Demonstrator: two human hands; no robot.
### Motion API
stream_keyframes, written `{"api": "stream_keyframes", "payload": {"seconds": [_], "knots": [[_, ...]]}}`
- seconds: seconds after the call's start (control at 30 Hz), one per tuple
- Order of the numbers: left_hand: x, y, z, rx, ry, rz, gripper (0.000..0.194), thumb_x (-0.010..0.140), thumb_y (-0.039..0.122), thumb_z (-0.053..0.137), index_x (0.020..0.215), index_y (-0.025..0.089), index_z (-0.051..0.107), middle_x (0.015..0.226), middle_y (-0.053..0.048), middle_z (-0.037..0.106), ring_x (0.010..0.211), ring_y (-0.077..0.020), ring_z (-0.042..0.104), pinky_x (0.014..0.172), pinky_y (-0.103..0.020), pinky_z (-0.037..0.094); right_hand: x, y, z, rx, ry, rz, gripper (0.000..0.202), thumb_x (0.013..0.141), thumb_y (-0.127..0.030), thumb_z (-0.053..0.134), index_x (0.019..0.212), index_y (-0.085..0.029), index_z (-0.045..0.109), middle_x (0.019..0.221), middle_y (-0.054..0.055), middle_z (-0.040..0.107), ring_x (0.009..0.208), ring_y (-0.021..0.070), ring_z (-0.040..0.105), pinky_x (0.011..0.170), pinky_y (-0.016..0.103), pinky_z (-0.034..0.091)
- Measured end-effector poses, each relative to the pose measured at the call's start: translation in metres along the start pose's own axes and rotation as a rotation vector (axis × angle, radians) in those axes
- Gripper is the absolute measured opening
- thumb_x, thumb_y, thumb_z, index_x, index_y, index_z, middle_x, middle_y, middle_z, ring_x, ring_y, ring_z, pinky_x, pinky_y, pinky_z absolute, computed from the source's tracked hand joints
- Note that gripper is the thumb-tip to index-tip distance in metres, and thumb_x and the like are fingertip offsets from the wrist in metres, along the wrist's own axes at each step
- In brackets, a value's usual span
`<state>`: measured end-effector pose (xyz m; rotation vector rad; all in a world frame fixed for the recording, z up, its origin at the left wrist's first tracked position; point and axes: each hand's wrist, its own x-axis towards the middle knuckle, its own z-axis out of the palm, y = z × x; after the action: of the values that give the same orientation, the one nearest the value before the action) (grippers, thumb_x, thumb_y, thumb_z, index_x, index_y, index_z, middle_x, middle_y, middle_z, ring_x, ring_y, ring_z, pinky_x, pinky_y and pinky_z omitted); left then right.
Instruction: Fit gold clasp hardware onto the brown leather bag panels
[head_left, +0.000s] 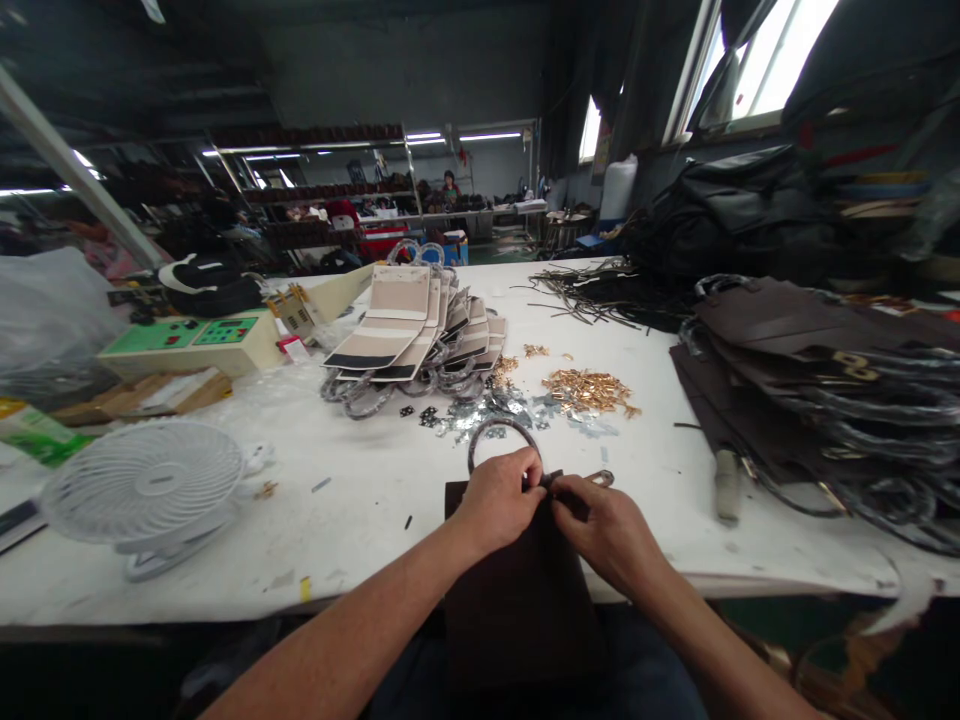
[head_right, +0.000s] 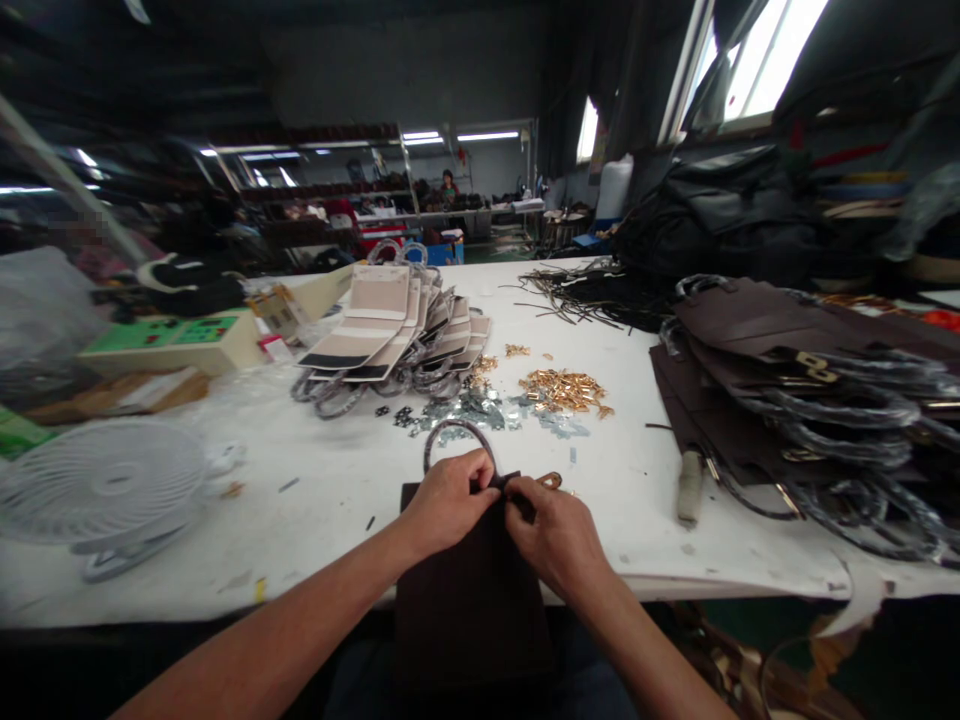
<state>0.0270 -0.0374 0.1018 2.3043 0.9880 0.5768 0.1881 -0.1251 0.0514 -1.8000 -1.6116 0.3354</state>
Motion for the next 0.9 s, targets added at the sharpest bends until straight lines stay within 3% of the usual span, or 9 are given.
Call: {"api": "stream_keyframes", "payload": {"seconds": [0.13, 0.3, 0.4, 0.47, 0.57, 0.63, 0.77, 0.83, 0.9], "knots": [[-0.001, 0.001, 0.003, 0.0, 0.014, 0.014, 0.018, 0.076, 0.014, 0.062, 0.067, 0.022, 0.048, 0.065, 0.005, 0.054, 0.062, -0.0132, 0.049, 0.06, -0.027, 0.031, 0.003, -0.001, -0.002, -0.03, -0.012, 0.001, 0.023, 0.083, -0.026, 0.056, 0.096, -0.033, 0.075, 0.076, -0.001, 0.074, 0.066, 0.02, 0.07, 0.061, 0.027, 0.046], [-0.001, -0.001, -0.001, 0.001, 0.021, 0.046, 0.016, 0.078, 0.012, 0.058, 0.068, 0.022, 0.05, 0.066, 0.005, 0.056, 0.063, -0.013, 0.051, 0.061, -0.026, 0.031, 0.006, -0.005, 0.002, 0.171, -0.004, 0.076, 0.019, 0.087, -0.033, 0.059, 0.102, -0.03, 0.071, 0.077, -0.001, 0.075, 0.069, 0.0202, 0.07, 0.065, 0.027, 0.048], [-0.001, -0.003, -0.01, -0.045, -0.012, 0.017, 0.019, 0.077, 0.015, 0.063, 0.067, 0.021, 0.048, 0.066, 0.005, 0.057, 0.064, -0.0123, 0.051, 0.062, -0.025, 0.033, 0.01, -0.002, 0.005, 0.207, 0.009, 0.165, 0.045, 0.083, -0.041, 0.068, 0.127, -0.03, 0.064, 0.069, -0.003, 0.071, 0.061, 0.0196, 0.066, 0.059, 0.028, 0.047], [-0.002, -0.004, -0.016, -0.082, -0.027, 0.002, 0.022, 0.076, 0.015, 0.066, 0.066, 0.021, 0.047, 0.065, 0.006, 0.056, 0.063, -0.0116, 0.051, 0.062, -0.025, 0.034, 0.012, 0.002, 0.006, 0.247, 0.014, 0.156, 0.058, 0.08, -0.043, 0.072, 0.136, -0.031, 0.059, 0.076, -0.002, 0.073, 0.064, 0.0191, 0.066, 0.061, 0.027, 0.049], [-0.001, -0.01, -0.021, -0.106, -0.041, 0.006, 0.025, 0.076, 0.015, 0.067, 0.065, 0.02, 0.045, 0.065, 0.006, 0.055, 0.064, -0.0113, 0.051, 0.063, -0.024, 0.035, 0.015, 0.006, 0.008, 0.389, -0.065, 0.092, 0.037, 0.082, -0.044, 0.072, 0.115, -0.029, 0.07, 0.089, -0.001, 0.075, 0.08, 0.019, 0.068, 0.07, 0.027, 0.051], [0.002, -0.017, -0.019, -0.085, -0.044, 0.02, 0.024, 0.077, 0.016, 0.067, 0.066, 0.021, 0.046, 0.068, 0.006, 0.057, 0.066, -0.0122, 0.053, 0.064, -0.025, 0.036, 0.019, 0.006, 0.01, 0.423, -0.119, 0.108, 0.024, 0.085, -0.045, 0.068, 0.1, -0.026, 0.071, 0.081, -0.002, 0.073, 0.077, 0.0184, 0.067, 0.068, 0.026, 0.048], [0.008, -0.035, -0.004, 0.068, 0.03, 0.049, 0.012, 0.082, 0.014, 0.06, 0.076, 0.022, 0.053, 0.077, 0.002, 0.062, 0.074, -0.0168, 0.059, 0.069, -0.029, 0.044, 0.034, 0.005, 0.02, 0.215, -0.094, 0.171, 0.021, 0.084, -0.044, 0.069, 0.086, -0.023, 0.067, 0.073, -0.001, 0.07, 0.071, 0.0182, 0.065, 0.064, 0.026, 0.044], [0.004, -0.041, 0.005, 0.18, 0.114, 0.087, 0.011, 0.081, 0.012, 0.06, 0.086, 0.022, 0.058, 0.09, -0.002, 0.067, 0.088, -0.0223, 0.063, 0.079, -0.036, 0.05, 0.044, 0.01, 0.024, 0.089, -0.109, 0.182, 0.022, 0.083, -0.044, 0.07, 0.086, -0.022, 0.068, 0.078, 0.001, 0.072, 0.076, 0.0202, 0.067, 0.068, 0.027, 0.046], [-0.007, -0.05, 0.012, 0.261, 0.213, 0.156, 0.024, 0.079, 0.012, 0.064, 0.1, 0.022, 0.061, 0.112, -0.008, 0.068, 0.108, -0.0291, 0.061, 0.094, -0.046, 0.052, 0.053, 0.017, 0.023, 0.036, -0.171, 0.191, 0.029, 0.081, -0.044, 0.071, 0.1, -0.022, 0.072, 0.082, 0.004, 0.075, 0.079, 0.022, 0.07, 0.069, 0.028, 0.047]]}}
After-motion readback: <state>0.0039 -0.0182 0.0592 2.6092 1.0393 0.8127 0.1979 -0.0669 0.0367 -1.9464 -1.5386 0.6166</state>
